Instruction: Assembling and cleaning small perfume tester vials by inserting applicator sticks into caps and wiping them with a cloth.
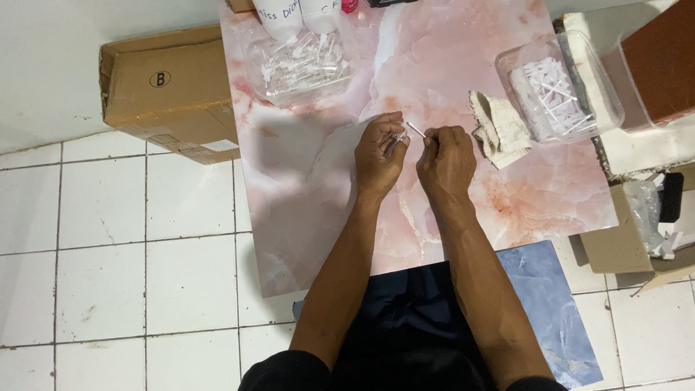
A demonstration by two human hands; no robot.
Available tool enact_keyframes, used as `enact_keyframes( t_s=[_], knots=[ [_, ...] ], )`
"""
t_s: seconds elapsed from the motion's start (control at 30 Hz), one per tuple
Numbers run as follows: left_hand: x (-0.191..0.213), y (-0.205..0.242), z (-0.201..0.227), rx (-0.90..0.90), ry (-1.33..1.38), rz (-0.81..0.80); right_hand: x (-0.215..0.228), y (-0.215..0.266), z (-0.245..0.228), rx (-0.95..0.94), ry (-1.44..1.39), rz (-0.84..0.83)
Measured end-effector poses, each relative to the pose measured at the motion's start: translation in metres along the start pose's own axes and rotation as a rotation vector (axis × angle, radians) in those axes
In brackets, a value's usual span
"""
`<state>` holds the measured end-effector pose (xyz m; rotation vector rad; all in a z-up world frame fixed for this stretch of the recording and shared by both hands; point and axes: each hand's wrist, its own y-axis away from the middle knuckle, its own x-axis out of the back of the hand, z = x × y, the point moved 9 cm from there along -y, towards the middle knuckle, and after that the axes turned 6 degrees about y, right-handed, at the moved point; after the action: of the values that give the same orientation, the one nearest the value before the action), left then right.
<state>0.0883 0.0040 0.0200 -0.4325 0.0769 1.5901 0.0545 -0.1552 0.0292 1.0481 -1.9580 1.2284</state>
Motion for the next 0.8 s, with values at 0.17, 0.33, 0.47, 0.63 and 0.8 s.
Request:
enact_keyframes(
  t_s=[0.17, 0.33, 0.47, 0.63, 0.8],
  knots=[
    [-0.0009, 0.0001, 0.0031, -0.012, 0.006, -0.007, -0.0031, 0.0007, 0.0031, 0.004, -0.009, -0.001],
    [-0.0016, -0.0009, 0.0072, -0.026, -0.011, -0.014, -0.0003, -0.0009, 0.0005, 0.0, -0.029, 0.003],
    [-0.0008, -0.0005, 0.0094, -0.041, -0.026, -0.004, -0.0001, -0.0005, 0.0009, -0.005, -0.035, -0.002],
    [0.0003, -0.0008, 0.0054, -0.015, -0.041, 0.006, 0.0029, -0.0005, -0.0008, 0.016, -0.054, 0.019],
    [0.0023, -0.0023, 0.0038, 0.01, -0.087, 0.017, 0.0013, 0.0004, 0.002, 0.011, -0.044, 0.034]
  ],
)
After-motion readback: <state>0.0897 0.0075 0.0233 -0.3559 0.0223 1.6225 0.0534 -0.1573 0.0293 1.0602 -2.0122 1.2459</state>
